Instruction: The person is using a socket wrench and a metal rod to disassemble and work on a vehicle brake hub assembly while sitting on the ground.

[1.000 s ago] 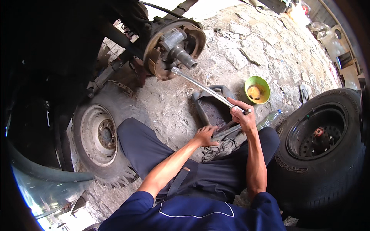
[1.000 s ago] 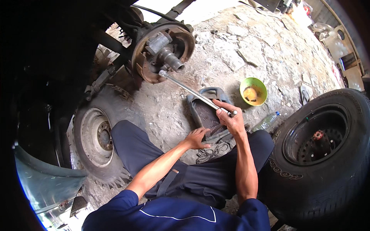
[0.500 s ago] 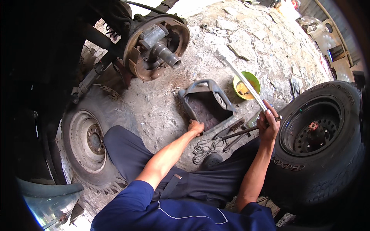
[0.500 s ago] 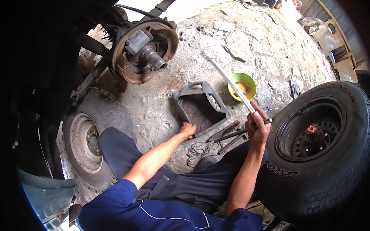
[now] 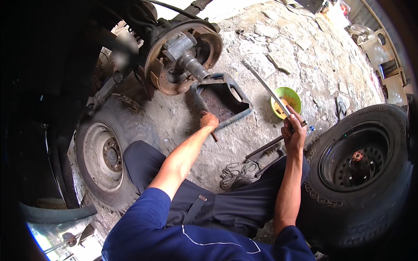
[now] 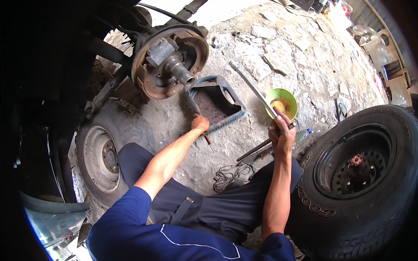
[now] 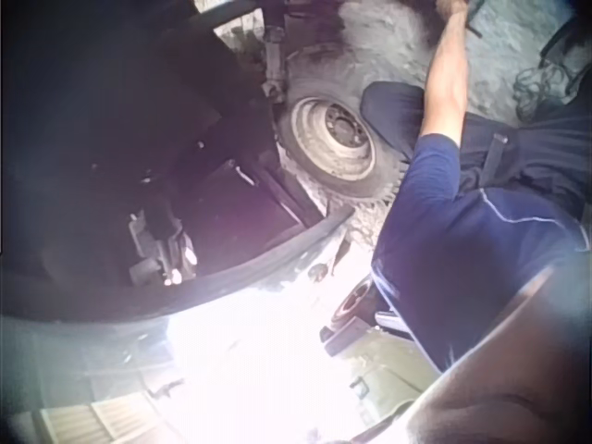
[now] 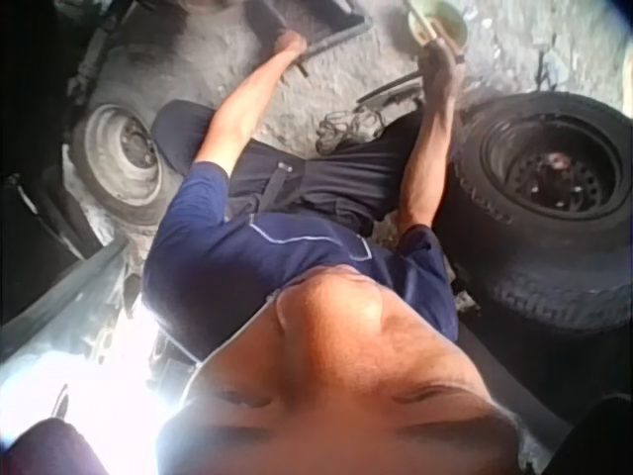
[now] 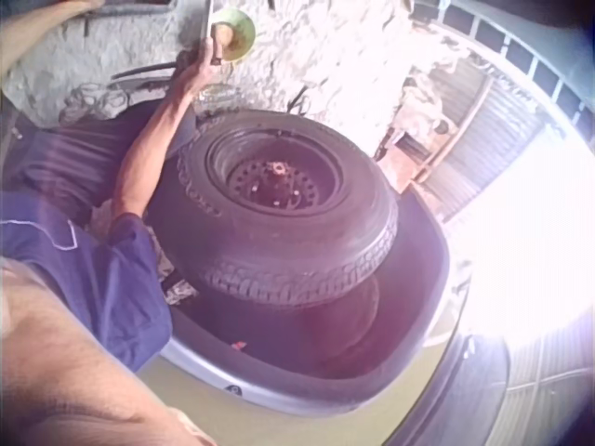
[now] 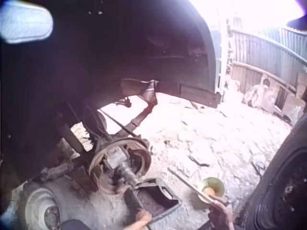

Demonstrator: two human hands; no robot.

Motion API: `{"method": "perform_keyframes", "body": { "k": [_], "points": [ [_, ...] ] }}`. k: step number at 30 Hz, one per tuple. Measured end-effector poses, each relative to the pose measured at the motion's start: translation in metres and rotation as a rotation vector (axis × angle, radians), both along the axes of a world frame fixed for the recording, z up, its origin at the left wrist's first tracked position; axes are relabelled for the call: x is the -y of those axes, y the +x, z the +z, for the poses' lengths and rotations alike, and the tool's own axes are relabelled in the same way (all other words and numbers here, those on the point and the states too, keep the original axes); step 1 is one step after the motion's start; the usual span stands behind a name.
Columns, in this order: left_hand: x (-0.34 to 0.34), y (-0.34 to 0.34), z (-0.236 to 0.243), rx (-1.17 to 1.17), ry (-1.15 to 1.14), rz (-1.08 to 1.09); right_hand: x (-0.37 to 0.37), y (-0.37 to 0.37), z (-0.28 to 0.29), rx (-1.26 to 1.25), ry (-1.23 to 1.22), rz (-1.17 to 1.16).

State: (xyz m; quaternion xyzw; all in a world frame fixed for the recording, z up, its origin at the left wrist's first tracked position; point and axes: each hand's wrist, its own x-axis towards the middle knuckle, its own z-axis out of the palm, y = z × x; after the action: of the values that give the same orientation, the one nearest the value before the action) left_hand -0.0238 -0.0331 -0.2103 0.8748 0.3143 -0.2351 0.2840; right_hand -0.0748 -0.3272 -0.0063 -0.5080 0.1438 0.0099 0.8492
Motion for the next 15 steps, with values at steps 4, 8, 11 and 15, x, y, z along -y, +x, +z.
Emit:
{"method": "perform_keyframes", "body": {
  "k": [4, 8, 11, 15],
  "points": [
    [-0.008, -0.002, -0.025, 0.163, -0.002, -0.007, -0.019, 0.003, -0.001, -0.058, 0.150, 0.034],
    [-0.031, -0.043, -0.019, 0.184, -0.254, -0.093, -0.045, -0.002, -0.012, -0.174, 0.372, 0.090],
    [-0.020, -0.092, 0.101, -0.298, -0.801, -0.332, -0.049, -0.011, -0.026, -0.224, 0.493, 0.075],
    [-0.051, -0.165, 0.181, -0.421, -1.080, -0.459, -0.087, -0.008, -0.026, -0.302, 0.689, 0.152]
  ]
}}
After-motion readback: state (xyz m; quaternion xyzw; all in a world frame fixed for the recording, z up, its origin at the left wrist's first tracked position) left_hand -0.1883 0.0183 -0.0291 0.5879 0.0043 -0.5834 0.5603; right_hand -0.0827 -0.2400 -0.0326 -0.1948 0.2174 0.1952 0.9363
